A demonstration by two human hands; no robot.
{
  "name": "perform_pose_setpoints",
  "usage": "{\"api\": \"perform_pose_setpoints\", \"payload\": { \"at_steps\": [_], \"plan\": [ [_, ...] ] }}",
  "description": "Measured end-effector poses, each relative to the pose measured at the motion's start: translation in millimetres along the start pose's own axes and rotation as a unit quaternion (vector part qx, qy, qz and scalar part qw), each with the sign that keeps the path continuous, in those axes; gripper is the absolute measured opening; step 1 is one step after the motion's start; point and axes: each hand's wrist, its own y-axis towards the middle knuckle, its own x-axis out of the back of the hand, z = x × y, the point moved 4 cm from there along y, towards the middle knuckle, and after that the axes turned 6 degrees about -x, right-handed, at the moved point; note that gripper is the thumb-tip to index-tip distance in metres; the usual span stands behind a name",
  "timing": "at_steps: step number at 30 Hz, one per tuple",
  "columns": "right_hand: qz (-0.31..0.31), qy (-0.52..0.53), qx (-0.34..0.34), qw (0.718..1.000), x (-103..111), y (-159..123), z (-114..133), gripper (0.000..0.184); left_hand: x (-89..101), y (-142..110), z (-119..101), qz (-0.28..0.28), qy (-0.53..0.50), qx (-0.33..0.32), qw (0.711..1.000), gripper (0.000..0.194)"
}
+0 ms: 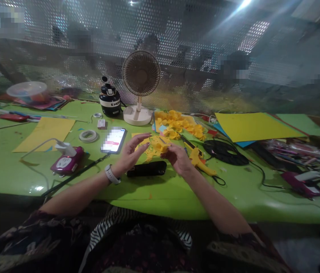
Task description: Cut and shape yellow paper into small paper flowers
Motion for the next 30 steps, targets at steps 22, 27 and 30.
{"api": "perform_pose_setpoints", "payload": {
  "at_steps": [22, 27, 30],
  "plan": [
    [0.029, -0.113, 0.052, 0.992, -0.1, -2.6, -2.9, 0.026, -3.8, -3.1, 11.0, 0.084, 0.11, -0.044, 0.989, 0.029],
    [0.027, -0.146, 0.108, 0.983, 1.4, -8.8, 8.8, 0.031, -1.9, -2.3, 18.9, 0.064, 0.058, 0.023, 0.996, 0.028],
    [0.028, -0.147, 0.105, 0.983, -1.5, -10.8, 12.9, 0.027, -1.8, -1.6, 19.3, 0.06, 0.019, 0.062, 0.996, 0.031]
  ]
}}
